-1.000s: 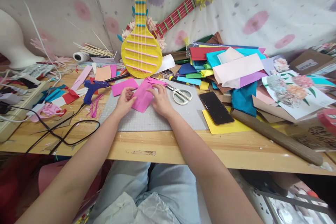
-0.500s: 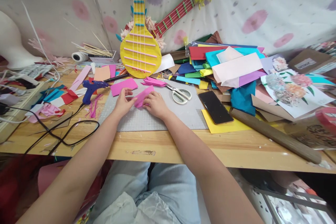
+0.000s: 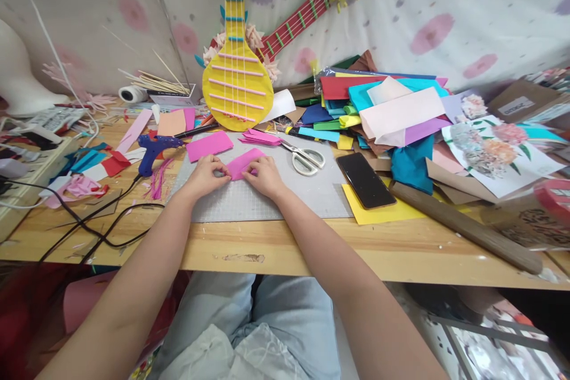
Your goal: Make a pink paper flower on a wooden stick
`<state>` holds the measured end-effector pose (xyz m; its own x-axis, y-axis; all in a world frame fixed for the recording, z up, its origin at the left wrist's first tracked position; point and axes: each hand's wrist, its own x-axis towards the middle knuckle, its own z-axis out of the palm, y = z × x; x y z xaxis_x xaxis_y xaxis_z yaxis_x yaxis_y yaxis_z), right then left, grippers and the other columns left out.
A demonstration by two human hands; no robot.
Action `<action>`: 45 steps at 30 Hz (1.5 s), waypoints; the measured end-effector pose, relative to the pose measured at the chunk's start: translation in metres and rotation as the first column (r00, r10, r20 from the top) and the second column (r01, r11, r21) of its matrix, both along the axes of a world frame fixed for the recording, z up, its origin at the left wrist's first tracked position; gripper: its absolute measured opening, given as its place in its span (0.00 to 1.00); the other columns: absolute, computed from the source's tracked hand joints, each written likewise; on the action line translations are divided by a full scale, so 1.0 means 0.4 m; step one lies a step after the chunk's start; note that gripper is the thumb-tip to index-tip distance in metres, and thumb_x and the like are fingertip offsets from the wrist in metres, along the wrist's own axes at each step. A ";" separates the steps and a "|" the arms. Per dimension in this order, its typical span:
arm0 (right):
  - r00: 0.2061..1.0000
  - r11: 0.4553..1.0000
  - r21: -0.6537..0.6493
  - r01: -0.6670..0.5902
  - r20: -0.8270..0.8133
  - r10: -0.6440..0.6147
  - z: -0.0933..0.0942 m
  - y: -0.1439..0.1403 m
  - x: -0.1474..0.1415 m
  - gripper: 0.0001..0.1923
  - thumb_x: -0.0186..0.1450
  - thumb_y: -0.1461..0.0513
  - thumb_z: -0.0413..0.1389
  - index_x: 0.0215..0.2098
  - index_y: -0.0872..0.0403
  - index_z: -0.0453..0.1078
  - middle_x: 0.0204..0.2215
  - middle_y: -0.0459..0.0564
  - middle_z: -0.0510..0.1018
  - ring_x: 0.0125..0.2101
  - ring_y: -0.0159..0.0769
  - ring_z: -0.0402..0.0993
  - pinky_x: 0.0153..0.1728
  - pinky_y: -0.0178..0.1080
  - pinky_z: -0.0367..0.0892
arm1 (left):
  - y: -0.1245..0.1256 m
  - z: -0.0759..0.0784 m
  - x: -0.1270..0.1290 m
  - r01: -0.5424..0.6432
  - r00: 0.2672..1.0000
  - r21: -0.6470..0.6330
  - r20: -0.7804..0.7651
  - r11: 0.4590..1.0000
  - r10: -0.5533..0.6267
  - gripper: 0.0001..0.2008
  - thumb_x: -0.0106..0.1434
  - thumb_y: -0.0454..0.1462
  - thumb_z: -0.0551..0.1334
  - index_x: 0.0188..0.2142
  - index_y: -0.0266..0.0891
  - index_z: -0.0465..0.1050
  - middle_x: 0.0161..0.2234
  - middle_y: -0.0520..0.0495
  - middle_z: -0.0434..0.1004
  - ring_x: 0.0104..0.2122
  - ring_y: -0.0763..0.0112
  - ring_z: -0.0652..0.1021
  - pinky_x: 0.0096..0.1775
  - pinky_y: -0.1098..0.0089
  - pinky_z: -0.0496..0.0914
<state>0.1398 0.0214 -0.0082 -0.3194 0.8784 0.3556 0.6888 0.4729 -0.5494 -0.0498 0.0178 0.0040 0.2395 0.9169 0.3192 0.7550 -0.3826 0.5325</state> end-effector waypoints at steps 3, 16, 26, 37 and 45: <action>0.998 0.998 0.005 0.057 -0.005 -0.057 -0.007 0.000 -0.009 0.06 0.57 0.60 0.56 0.24 0.54 0.70 0.33 0.51 0.71 0.40 0.40 0.61 0.47 0.45 0.57 | 0.004 -0.005 -0.002 -0.004 1.000 0.018 0.015 1.000 0.004 0.02 0.46 0.35 0.63 0.22 0.42 0.75 0.30 0.48 0.67 0.37 0.63 0.68 0.44 0.60 0.62; 0.986 0.986 0.003 0.167 -0.003 -0.167 -0.016 -0.002 -0.030 0.05 0.53 0.63 0.56 0.20 0.54 0.67 0.31 0.52 0.68 0.38 0.40 0.60 0.44 0.45 0.60 | 0.002 -0.006 0.015 -0.115 0.993 0.017 -0.001 0.993 0.115 0.06 0.49 0.39 0.62 0.20 0.40 0.72 0.27 0.47 0.68 0.35 0.63 0.68 0.42 0.60 0.62; 0.854 0.990 -0.143 0.000 -0.516 -0.074 0.048 0.006 0.007 0.12 0.57 0.52 0.53 0.25 0.53 0.66 0.30 0.48 0.70 0.36 0.34 0.65 0.39 0.39 0.62 | 0.009 0.023 0.013 -0.386 0.899 0.204 0.304 0.900 0.317 0.11 0.56 0.43 0.58 0.26 0.40 0.72 0.29 0.46 0.67 0.36 0.64 0.68 0.44 0.62 0.61; 0.564 0.855 0.046 0.516 -0.770 -0.299 0.109 0.031 0.093 0.17 0.64 0.49 0.41 0.34 0.52 0.62 0.33 0.49 0.67 0.37 0.34 0.65 0.38 0.39 0.61 | 0.013 0.023 0.001 -0.516 0.786 0.183 0.489 0.837 0.377 0.13 0.63 0.40 0.51 0.31 0.40 0.72 0.31 0.46 0.68 0.39 0.66 0.67 0.46 0.64 0.59; 0.947 0.935 0.151 -0.320 0.082 0.311 0.071 -0.030 0.008 0.08 0.64 0.61 0.48 0.32 0.52 0.68 0.34 0.50 0.74 0.39 0.36 0.67 0.43 0.40 0.60 | 0.005 0.029 0.002 -0.493 0.809 0.211 0.468 0.844 0.355 0.11 0.62 0.37 0.51 0.31 0.41 0.71 0.32 0.46 0.67 0.39 0.66 0.67 0.47 0.64 0.59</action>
<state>0.1432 0.0096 0.0202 -0.5941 0.6620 0.4571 0.5173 0.7495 -0.4131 -0.0491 0.0199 0.0155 -0.3602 0.7308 0.5798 0.6290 -0.2687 0.7295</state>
